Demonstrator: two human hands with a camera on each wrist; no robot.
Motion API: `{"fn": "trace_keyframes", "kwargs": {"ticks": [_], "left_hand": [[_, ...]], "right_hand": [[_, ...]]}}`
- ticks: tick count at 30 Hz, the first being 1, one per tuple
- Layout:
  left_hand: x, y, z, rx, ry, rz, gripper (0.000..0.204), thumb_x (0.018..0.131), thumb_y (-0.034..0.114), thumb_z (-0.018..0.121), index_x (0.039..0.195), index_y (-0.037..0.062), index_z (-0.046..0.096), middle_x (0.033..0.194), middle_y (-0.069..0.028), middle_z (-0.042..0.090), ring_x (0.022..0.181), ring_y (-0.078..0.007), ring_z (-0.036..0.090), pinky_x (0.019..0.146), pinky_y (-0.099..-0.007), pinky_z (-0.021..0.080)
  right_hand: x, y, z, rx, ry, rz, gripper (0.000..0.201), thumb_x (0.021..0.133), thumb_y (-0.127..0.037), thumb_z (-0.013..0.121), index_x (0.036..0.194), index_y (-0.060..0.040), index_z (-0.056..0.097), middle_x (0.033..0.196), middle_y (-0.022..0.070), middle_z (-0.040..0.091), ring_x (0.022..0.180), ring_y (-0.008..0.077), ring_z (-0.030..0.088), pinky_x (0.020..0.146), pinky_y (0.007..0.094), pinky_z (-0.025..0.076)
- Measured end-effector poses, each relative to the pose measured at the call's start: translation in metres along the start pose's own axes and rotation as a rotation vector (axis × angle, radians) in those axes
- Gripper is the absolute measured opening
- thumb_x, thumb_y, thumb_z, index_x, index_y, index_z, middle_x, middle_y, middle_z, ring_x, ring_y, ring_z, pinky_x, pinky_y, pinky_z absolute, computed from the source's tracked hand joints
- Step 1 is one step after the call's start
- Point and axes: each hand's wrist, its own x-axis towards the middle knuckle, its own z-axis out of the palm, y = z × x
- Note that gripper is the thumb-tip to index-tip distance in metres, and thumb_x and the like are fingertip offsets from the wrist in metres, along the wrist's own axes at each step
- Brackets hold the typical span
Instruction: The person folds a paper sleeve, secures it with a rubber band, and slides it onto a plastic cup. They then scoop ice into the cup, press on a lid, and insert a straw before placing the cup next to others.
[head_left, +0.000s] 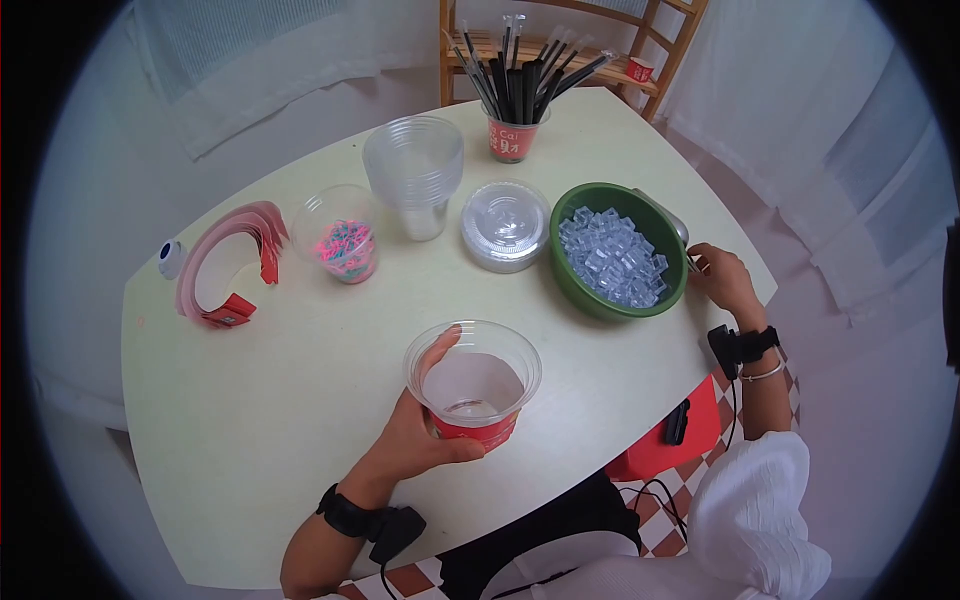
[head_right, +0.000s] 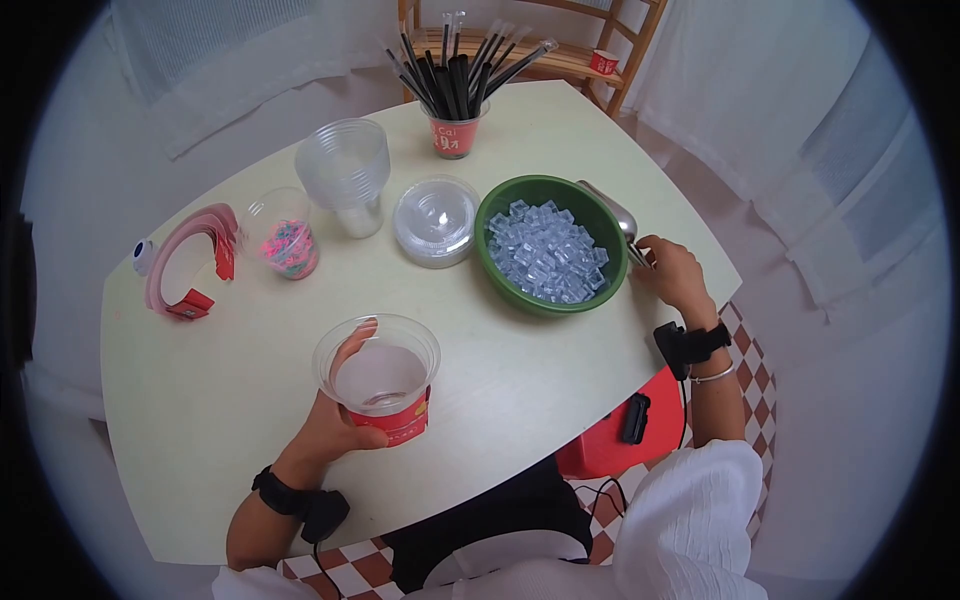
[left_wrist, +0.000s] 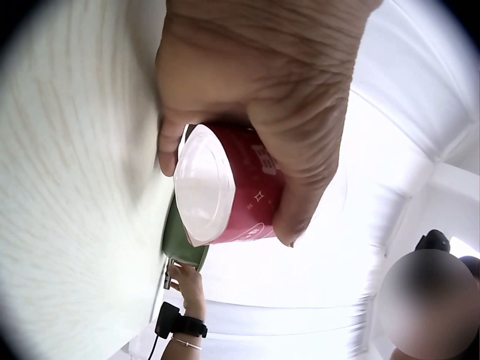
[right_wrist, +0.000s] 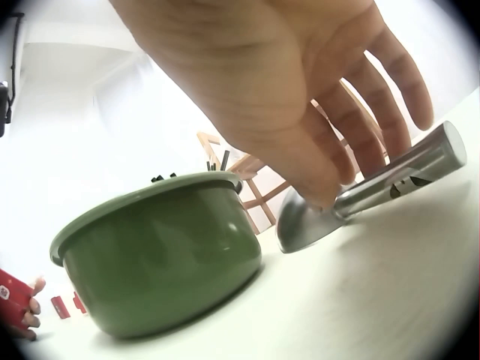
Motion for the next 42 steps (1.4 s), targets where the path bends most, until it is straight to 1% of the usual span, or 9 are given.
{"fn": "trace_keyframes", "kwargs": {"ticks": [4,7,10,13,17,20,24,26,42], "left_hand": [[0.000,0.000,0.000,0.006,-0.007,0.009,0.124,0.051,0.038,0.090,0.145,0.0071,0.015,0.137,-0.0110,0.035,0.128,-0.0234,0.037,0.105,-0.0372,0.032],[0.000,0.002,0.000,0.006,-0.014,-0.005,0.124,0.052,0.038,0.090,0.145,0.0068,0.014,0.136,-0.0112,0.036,0.128,-0.0235,0.037,0.105,-0.0373,0.032],[-0.001,0.001,0.001,-0.011,-0.018,-0.004,0.123,0.053,0.038,0.089,0.145,0.0066,0.014,0.135,-0.0113,0.037,0.127,-0.0234,0.039,0.104,-0.0372,0.033],[-0.001,0.003,0.002,-0.027,-0.022,-0.012,0.123,0.053,0.038,0.089,0.145,0.0065,0.014,0.135,-0.0113,0.038,0.126,-0.0232,0.039,0.104,-0.0371,0.034],[-0.001,-0.001,0.000,-0.031,-0.026,0.009,0.122,0.053,0.037,0.089,0.145,0.0066,0.015,0.135,-0.0110,0.038,0.126,-0.0230,0.040,0.104,-0.0370,0.034],[0.000,-0.004,0.000,-0.047,-0.017,0.033,0.122,0.053,0.037,0.089,0.145,0.0065,0.015,0.135,-0.0109,0.039,0.125,-0.0230,0.041,0.104,-0.0370,0.034],[-0.001,0.002,0.001,-0.060,-0.030,-0.007,0.121,0.053,0.035,0.090,0.145,0.0063,0.015,0.136,-0.0110,0.038,0.126,-0.0229,0.040,0.105,-0.0369,0.033],[-0.001,0.005,0.002,-0.054,-0.018,-0.037,0.123,0.047,0.041,0.090,0.142,0.0068,0.020,0.143,-0.0093,0.027,0.129,-0.0224,0.036,0.106,-0.0378,0.033],[-0.002,0.004,0.002,-0.069,-0.022,-0.051,0.120,0.046,0.045,0.090,0.141,0.0106,0.025,0.149,-0.0106,0.018,0.137,-0.0249,0.024,0.110,-0.0406,0.026]], "right_hand": [[0.007,0.003,0.002,-0.038,-0.084,0.017,0.030,0.076,-0.008,0.059,0.107,-0.0069,0.059,0.092,0.0167,0.064,0.083,0.0301,0.063,0.072,0.0396,0.049],[0.019,0.035,0.026,-0.071,0.192,-0.194,0.029,0.077,-0.006,0.056,0.107,-0.0065,0.056,0.084,0.0178,0.064,0.080,0.0343,0.062,0.072,0.0420,0.048],[0.020,0.047,0.026,-0.039,0.321,-0.149,0.026,0.081,-0.006,0.055,0.106,-0.0050,0.053,0.076,0.0165,0.062,0.078,0.0362,0.061,0.071,0.0414,0.046],[0.006,0.016,-0.018,0.140,0.385,0.029,0.022,0.084,-0.009,0.055,0.105,-0.0033,0.050,0.071,0.0143,0.059,0.071,0.0323,0.058,0.066,0.0381,0.044],[-0.007,0.006,-0.079,0.158,0.393,-0.142,0.016,0.086,-0.013,0.057,0.095,-0.0011,0.053,0.069,0.0133,0.057,0.059,0.0251,0.050,0.058,0.0341,0.040],[-0.026,-0.039,-0.110,0.077,0.310,-0.121,0.013,0.084,-0.014,0.059,0.090,-0.0020,0.055,0.071,0.0131,0.060,0.060,0.0261,0.054,0.059,0.0346,0.041],[-0.032,-0.058,-0.133,-0.273,0.132,-0.294,0.012,0.082,-0.013,0.060,0.091,-0.0053,0.059,0.073,0.0111,0.063,0.064,0.0271,0.059,0.061,0.0358,0.044],[-0.033,-0.067,-0.142,-0.349,0.061,-0.343,0.011,0.081,-0.013,0.062,0.090,-0.0068,0.062,0.074,0.0104,0.064,0.066,0.0275,0.060,0.062,0.0363,0.045],[0.014,-0.058,-0.125,-0.189,-0.178,-0.276,0.014,0.080,-0.009,0.062,0.091,-0.0020,0.064,0.073,0.0108,0.064,0.068,0.0227,0.059,0.064,0.0337,0.045]]}}
